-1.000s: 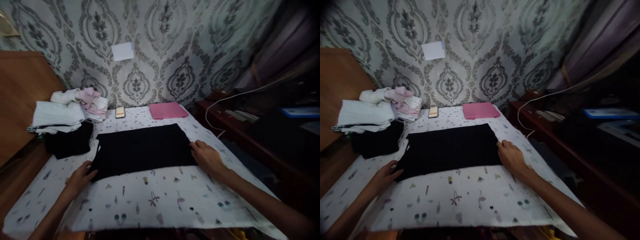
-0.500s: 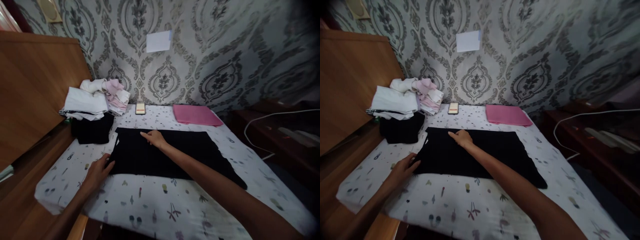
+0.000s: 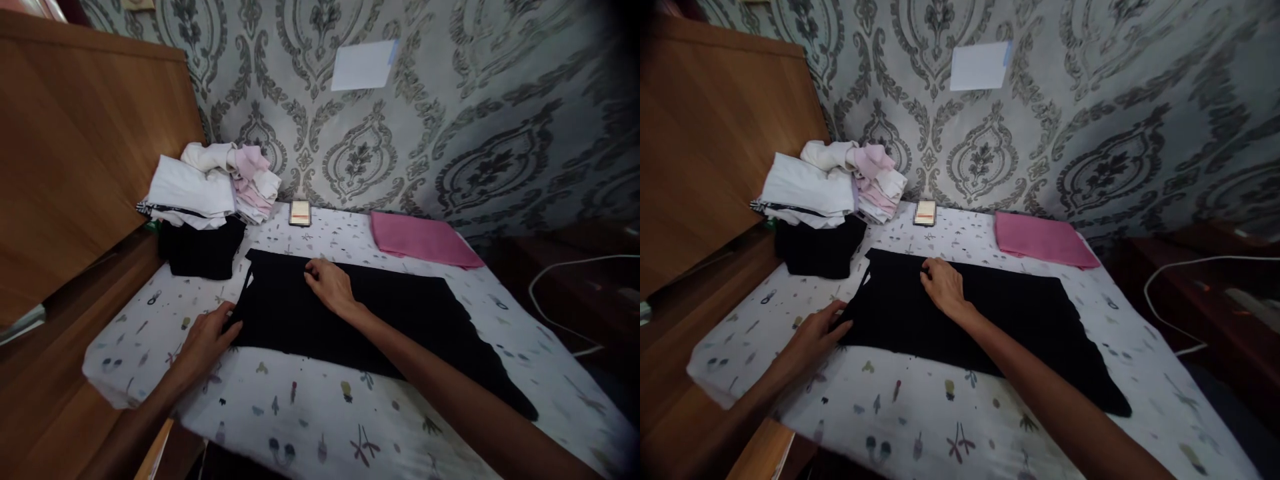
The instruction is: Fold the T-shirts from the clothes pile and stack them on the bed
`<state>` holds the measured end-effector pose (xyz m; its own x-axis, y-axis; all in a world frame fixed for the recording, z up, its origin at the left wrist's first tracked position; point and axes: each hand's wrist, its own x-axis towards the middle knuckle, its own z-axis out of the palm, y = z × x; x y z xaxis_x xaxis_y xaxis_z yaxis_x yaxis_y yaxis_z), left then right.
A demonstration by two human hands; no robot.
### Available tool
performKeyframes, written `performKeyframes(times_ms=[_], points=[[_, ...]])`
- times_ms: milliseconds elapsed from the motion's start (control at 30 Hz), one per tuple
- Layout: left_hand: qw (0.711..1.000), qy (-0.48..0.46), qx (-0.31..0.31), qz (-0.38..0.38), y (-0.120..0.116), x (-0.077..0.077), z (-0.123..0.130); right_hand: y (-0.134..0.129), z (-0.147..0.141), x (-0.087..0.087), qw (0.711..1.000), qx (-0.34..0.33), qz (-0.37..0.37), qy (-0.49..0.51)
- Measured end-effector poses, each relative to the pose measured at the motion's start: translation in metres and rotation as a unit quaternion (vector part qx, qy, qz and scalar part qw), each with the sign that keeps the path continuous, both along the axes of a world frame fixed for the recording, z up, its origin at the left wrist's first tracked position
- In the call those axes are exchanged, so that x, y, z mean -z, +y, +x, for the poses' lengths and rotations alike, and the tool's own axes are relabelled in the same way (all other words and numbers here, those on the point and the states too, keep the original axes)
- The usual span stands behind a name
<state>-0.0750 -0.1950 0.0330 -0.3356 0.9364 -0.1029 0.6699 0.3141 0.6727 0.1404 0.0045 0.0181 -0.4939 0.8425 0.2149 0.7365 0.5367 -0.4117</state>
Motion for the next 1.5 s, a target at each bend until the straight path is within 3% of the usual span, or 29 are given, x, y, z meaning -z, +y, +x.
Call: performKeyframes(times_ms=[133, 200, 267, 333, 433, 567, 733, 900, 1033, 1267, 1333, 1400, 1500], points=[[0.999, 0.035, 0.014, -0.005, -0.001, -0.001, 0.004, -0.003, -0.029, -0.002, 0.982, -0.153, 0.106, 0.028], [0.999, 0.044, 0.013, 0.007, -0.003, 0.001, 0.007, -0.008, -0.046, 0.002, 0.96, -0.258, 0.108, 0.015], [0.998, 0.049, 0.0, 0.028, -0.008, 0.004, 0.007, -0.012, -0.059, 0.011, 0.943, -0.32, 0.092, -0.022], [0.999, 0.023, -0.013, 0.046, -0.015, 0.007, 0.003, -0.013, -0.064, 0.021, 0.937, -0.335, 0.076, -0.056], [0.994, -0.099, -0.007, 0.051, -0.028, 0.011, -0.011, -0.013, -0.065, 0.033, 0.939, -0.332, 0.068, -0.066], [0.979, -0.19, -0.013, 0.078, -0.044, 0.009, -0.024, -0.021, -0.063, 0.027, 0.941, -0.328, 0.063, -0.054], [0.987, -0.113, -0.04, 0.11, -0.053, 0.014, -0.012, -0.057, -0.066, 0.006, 0.913, -0.404, 0.059, 0.003], [0.987, 0.024, -0.04, 0.154, -0.061, 0.026, -0.002, -0.077, -0.069, 0.007, 0.888, -0.458, 0.017, 0.03], [0.988, 0.029, -0.064, 0.138, -0.061, 0.023, -0.005, -0.078, -0.069, 0.015, 0.889, -0.456, 0.007, 0.048], [0.999, 0.009, -0.042, -0.012, -0.041, 0.004, 0.002, -0.082, -0.064, 0.015, 0.895, -0.442, 0.007, 0.058], [0.998, -0.038, -0.041, -0.019, -0.037, 0.002, 0.0, -0.083, -0.055, 0.011, 0.916, -0.398, 0.01, 0.058], [0.988, -0.146, -0.03, -0.035, -0.034, 0.002, -0.005, -0.082, -0.038, 0.006, 0.949, -0.31, 0.0, 0.057], [0.942, -0.322, -0.011, -0.097, -0.028, 0.003, -0.016, -0.081, -0.005, 0.001, 0.986, -0.159, -0.039, 0.024]])
